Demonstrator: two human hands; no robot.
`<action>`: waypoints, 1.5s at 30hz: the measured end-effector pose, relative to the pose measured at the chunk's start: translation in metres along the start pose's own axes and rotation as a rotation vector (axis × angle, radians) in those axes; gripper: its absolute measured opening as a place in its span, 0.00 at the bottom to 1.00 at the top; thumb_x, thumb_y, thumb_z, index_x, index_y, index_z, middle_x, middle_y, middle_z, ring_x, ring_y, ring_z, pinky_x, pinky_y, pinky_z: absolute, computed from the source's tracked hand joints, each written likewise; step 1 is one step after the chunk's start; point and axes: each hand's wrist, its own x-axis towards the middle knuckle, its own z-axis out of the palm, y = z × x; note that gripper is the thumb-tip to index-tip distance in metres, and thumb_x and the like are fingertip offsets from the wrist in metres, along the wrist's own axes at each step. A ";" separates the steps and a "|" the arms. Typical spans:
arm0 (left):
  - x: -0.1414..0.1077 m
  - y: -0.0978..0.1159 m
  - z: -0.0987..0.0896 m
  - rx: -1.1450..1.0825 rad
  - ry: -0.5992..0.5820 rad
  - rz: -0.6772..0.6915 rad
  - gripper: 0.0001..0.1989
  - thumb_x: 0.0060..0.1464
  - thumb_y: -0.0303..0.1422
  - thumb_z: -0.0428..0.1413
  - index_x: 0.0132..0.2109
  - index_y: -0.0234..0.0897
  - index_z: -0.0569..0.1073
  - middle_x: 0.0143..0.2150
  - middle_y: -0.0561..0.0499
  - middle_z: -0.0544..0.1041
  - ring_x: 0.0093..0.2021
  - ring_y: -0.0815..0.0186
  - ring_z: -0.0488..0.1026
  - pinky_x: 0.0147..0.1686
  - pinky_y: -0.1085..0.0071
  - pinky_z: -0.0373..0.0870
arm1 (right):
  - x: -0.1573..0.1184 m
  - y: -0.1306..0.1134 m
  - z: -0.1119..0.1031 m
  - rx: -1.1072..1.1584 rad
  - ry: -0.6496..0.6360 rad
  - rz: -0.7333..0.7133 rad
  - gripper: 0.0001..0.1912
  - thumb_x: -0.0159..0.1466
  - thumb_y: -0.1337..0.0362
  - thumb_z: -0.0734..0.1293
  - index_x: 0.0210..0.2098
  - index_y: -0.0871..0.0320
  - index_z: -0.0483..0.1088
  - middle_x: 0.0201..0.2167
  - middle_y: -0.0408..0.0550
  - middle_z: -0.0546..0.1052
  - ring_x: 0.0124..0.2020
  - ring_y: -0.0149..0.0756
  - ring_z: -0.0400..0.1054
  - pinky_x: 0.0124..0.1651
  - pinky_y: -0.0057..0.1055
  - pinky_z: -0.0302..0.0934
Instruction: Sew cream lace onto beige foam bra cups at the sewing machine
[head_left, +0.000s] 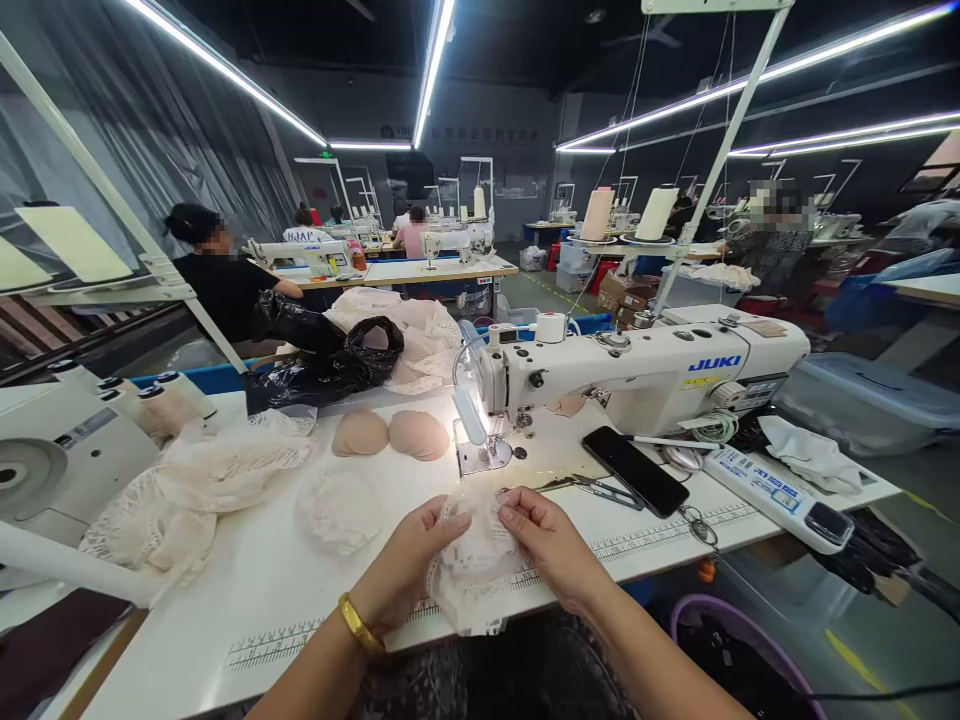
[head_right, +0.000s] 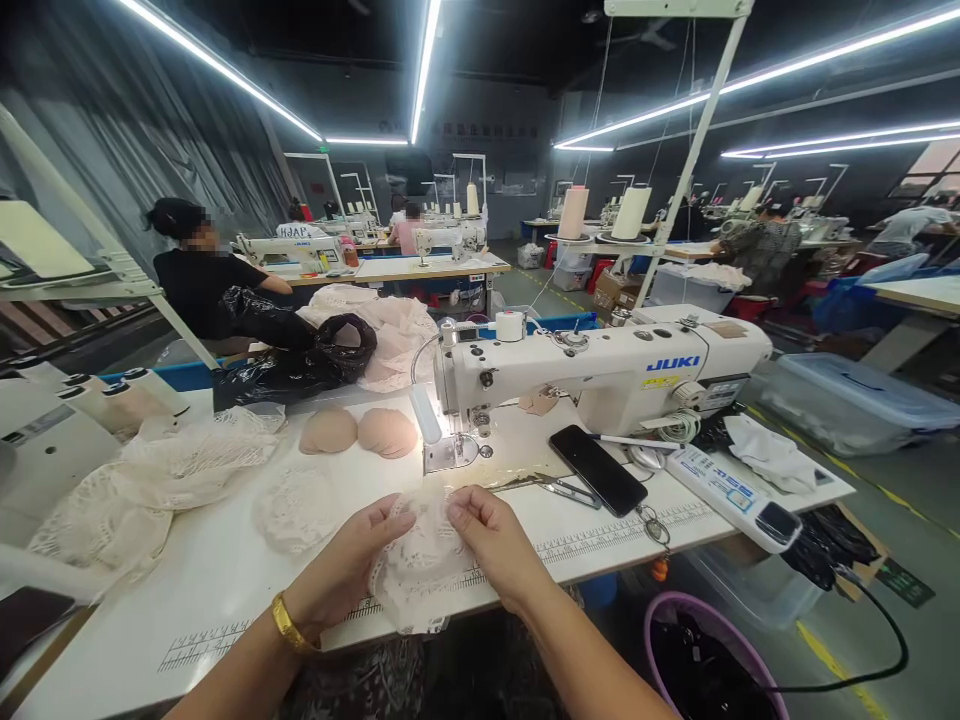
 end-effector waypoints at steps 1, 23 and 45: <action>0.001 -0.003 0.002 -0.016 0.020 0.017 0.22 0.46 0.44 0.71 0.43 0.36 0.77 0.35 0.49 0.80 0.35 0.62 0.76 0.41 0.67 0.74 | 0.000 0.002 0.001 -0.019 -0.001 -0.011 0.18 0.62 0.47 0.73 0.33 0.55 0.71 0.28 0.39 0.68 0.30 0.31 0.59 0.36 0.28 0.56; 0.020 0.052 -0.092 1.523 0.561 0.454 0.18 0.61 0.47 0.54 0.47 0.36 0.69 0.48 0.40 0.77 0.49 0.50 0.76 0.47 0.56 0.73 | 0.039 -0.006 -0.013 -0.351 0.107 0.005 0.19 0.61 0.46 0.70 0.29 0.55 0.68 0.22 0.41 0.73 0.24 0.33 0.61 0.27 0.29 0.55; 0.070 0.093 -0.158 2.060 0.418 0.412 0.12 0.59 0.24 0.47 0.38 0.35 0.75 0.43 0.36 0.79 0.47 0.48 0.74 0.53 0.54 0.66 | 0.037 -0.002 -0.017 -0.511 0.053 0.012 0.14 0.67 0.51 0.64 0.32 0.53 0.68 0.24 0.40 0.72 0.25 0.34 0.61 0.30 0.30 0.57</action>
